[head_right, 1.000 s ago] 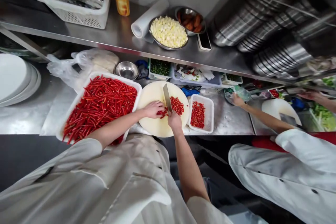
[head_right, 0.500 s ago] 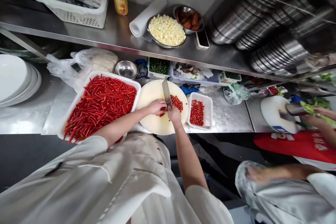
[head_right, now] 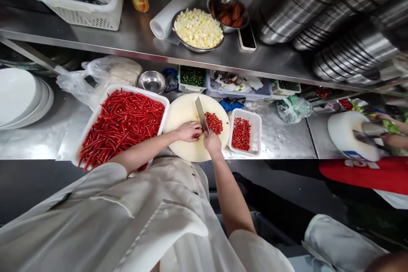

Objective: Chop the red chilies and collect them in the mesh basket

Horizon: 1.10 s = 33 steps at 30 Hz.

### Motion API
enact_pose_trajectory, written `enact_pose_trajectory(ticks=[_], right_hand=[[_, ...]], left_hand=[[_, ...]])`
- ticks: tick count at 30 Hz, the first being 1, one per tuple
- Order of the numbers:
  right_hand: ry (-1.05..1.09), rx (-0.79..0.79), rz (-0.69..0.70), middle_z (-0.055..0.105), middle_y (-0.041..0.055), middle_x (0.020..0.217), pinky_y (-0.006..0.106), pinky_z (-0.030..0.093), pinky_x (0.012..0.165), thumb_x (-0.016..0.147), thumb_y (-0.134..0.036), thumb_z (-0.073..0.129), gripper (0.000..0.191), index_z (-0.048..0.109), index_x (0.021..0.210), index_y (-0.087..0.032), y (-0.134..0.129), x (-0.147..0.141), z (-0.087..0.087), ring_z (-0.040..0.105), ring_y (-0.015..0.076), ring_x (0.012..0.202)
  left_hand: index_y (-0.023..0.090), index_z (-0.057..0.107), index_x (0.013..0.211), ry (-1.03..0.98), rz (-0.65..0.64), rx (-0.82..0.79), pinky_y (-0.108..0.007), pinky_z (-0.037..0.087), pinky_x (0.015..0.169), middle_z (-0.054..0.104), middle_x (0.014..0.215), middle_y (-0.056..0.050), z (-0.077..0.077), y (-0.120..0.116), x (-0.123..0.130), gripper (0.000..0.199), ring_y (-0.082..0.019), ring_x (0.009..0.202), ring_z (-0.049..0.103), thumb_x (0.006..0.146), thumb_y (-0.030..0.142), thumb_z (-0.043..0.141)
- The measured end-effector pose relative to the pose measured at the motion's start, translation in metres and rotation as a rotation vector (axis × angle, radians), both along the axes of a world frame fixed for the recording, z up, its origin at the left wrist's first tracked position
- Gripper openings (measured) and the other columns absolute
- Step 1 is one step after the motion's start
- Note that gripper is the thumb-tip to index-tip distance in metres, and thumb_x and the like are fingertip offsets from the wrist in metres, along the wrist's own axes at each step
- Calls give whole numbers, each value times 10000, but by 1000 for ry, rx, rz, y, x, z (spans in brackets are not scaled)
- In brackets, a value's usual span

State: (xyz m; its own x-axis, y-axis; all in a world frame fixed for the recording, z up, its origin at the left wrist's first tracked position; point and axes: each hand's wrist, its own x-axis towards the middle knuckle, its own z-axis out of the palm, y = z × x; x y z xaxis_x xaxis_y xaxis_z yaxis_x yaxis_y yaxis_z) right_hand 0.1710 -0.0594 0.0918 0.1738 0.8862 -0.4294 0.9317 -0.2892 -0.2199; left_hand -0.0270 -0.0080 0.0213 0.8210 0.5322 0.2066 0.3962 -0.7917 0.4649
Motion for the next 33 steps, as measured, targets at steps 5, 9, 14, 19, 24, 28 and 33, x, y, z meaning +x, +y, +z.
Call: enact_pose_trajectory(ticks=[5,9,14,19,24,28,33], right_hand=[[0,-27,47,787,190,1206,300,503,970,1139,-409,431,442,698,1367,-140,12,-10,3,735,269,1163],[-4,-6,44,789,199,1178,303,511,962,1139,-396,426,449,695,1358,-111,10,-12,1,736,277,1157],[6,-21,57,792,194,1149,295,513,943,1137,-398,445,419,723,1279,-118,13,-18,2,748,274,1120],[-14,-6,48,784,202,1173,301,505,945,1152,-396,435,415,704,1294,-113,12,-23,2,748,273,1133],[-10,-20,102,785,199,1186,300,500,954,1144,-390,452,405,719,1291,-123,10,-24,5,744,281,1146],[-38,-3,105,785,205,1183,299,504,938,1145,-381,445,414,704,1321,-110,2,-26,2,745,283,1140],[-14,-29,139,785,196,1190,306,498,962,1148,-393,431,423,698,1341,-128,0,-27,2,737,287,1162]], left_hand=[[228,721,1124,19,27,-10,-438,499,1031,658,1245,-104,1,0,0,283,-287,1169,592,904,406,733],[248,728,1145,7,14,-13,-440,491,1053,657,1265,-101,-2,1,-5,275,-285,1185,596,913,394,720],[247,737,1104,7,35,-15,-446,475,1078,665,1240,-96,-2,-1,-10,250,-288,1204,585,909,405,731],[256,735,1155,-3,66,-36,-451,460,1110,641,1320,-91,-3,-6,-15,287,-287,1248,565,904,393,737],[245,732,1126,-6,119,-41,-464,458,1126,638,1344,-96,-3,-14,-20,258,-308,1311,538,924,406,727],[244,729,1147,-11,125,-58,-454,463,1124,635,1352,-98,-3,-19,-21,254,-294,1298,550,920,356,716],[250,731,1148,17,148,-62,-473,455,1130,628,1361,-99,-3,-25,-23,272,-312,1324,520,906,376,733]])
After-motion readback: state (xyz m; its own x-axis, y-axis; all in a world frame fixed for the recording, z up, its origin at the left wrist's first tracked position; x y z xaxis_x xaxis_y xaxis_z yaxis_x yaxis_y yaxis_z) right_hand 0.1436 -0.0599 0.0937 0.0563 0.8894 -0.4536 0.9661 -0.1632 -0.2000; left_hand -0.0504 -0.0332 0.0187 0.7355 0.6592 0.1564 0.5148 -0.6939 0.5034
